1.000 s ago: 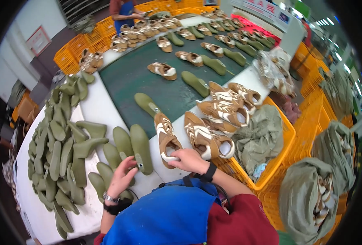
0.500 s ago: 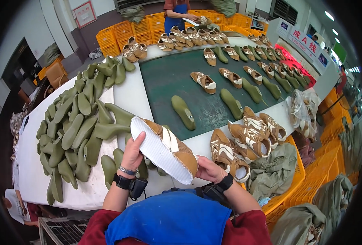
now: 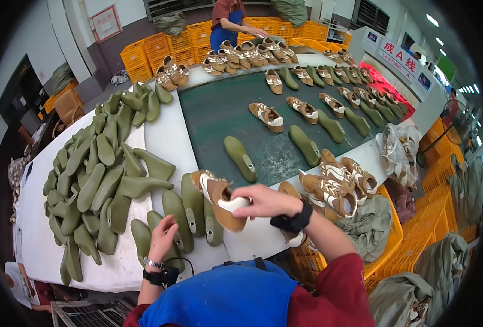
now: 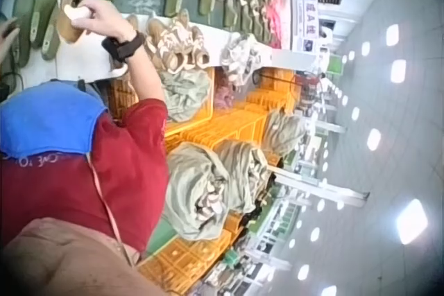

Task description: Sorting and organizing green shoe lasts/molds and finished shoe uppers on a factory workbench.

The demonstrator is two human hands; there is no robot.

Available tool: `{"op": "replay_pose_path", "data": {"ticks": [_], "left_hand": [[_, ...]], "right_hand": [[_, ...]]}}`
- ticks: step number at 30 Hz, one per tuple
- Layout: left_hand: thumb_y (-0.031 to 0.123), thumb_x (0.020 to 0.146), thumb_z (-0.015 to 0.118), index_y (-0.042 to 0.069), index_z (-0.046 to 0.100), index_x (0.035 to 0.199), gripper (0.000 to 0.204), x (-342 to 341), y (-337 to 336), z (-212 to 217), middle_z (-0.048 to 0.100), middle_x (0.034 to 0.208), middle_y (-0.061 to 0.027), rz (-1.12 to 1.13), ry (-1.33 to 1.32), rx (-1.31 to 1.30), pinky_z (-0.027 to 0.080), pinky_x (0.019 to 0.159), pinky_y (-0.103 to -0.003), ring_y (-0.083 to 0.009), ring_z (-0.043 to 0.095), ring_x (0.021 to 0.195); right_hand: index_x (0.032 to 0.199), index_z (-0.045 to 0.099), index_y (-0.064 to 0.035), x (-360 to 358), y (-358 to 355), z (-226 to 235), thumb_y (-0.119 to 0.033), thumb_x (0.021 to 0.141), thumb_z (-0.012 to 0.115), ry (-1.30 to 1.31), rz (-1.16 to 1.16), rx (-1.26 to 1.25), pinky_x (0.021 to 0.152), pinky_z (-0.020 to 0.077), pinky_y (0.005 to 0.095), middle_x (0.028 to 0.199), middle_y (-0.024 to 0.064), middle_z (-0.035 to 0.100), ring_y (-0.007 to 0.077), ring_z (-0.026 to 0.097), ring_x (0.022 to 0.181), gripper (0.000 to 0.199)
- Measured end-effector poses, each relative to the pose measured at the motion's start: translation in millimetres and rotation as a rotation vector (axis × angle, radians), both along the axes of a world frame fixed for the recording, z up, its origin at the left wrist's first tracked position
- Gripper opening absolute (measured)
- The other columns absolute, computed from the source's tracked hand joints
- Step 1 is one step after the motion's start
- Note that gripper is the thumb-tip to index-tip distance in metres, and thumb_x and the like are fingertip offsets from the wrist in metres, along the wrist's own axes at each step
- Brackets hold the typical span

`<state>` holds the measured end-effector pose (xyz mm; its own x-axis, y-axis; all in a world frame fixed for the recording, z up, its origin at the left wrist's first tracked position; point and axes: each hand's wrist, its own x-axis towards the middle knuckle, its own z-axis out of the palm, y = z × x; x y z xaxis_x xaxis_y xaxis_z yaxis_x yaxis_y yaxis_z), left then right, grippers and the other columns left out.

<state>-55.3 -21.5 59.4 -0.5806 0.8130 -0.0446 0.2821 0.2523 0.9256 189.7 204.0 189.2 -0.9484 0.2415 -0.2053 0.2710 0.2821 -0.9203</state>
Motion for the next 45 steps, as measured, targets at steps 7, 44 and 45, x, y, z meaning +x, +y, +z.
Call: {"op": "replay_pose_path", "data": {"ticks": [7,44,45], "left_hand": [[0.013,0.083,0.057,-0.006,0.054,0.11,0.034,-65.4,-92.6,-24.3,0.061,0.103,-0.0165,0.587,0.06,-0.027,0.043,0.086,-0.034,-0.0249,0.057,0.095],[0.061,0.084,0.04,0.016,0.005,0.144,0.083,-91.4,-161.6,-100.4,0.004,0.148,-0.0211,0.665,0.097,-1.253,0.015,0.104,-0.059,-0.0457,0.003,0.134],[0.056,0.087,0.039,0.015,0.007,0.144,0.078,-98.6,-174.3,-107.7,0.011,0.146,-0.0213,0.485,0.167,-1.184,0.018,0.105,-0.054,-0.0433,0.01,0.133]], "right_hand": [[0.1,0.06,-0.0056,-114.2,107.9,-49.9,-0.03,0.072,0.065,-0.091,-0.059,0.698,0.075,0.0485,0.0392,0.09,0.0161,0.064,0.0315,0.062,0.085,0.038],[0.123,0.049,-0.0153,-120.6,103.4,-181.3,-0.022,0.077,0.059,-0.383,-0.382,1.234,0.081,0.0476,0.0435,0.106,0.0151,0.058,0.0333,0.057,0.097,0.048],[0.122,0.05,-0.0157,-129.4,85.3,-179.4,-0.026,0.077,0.059,-0.254,-0.304,1.064,0.082,0.0466,0.0442,0.107,0.0154,0.057,0.0348,0.055,0.097,0.047]]}}
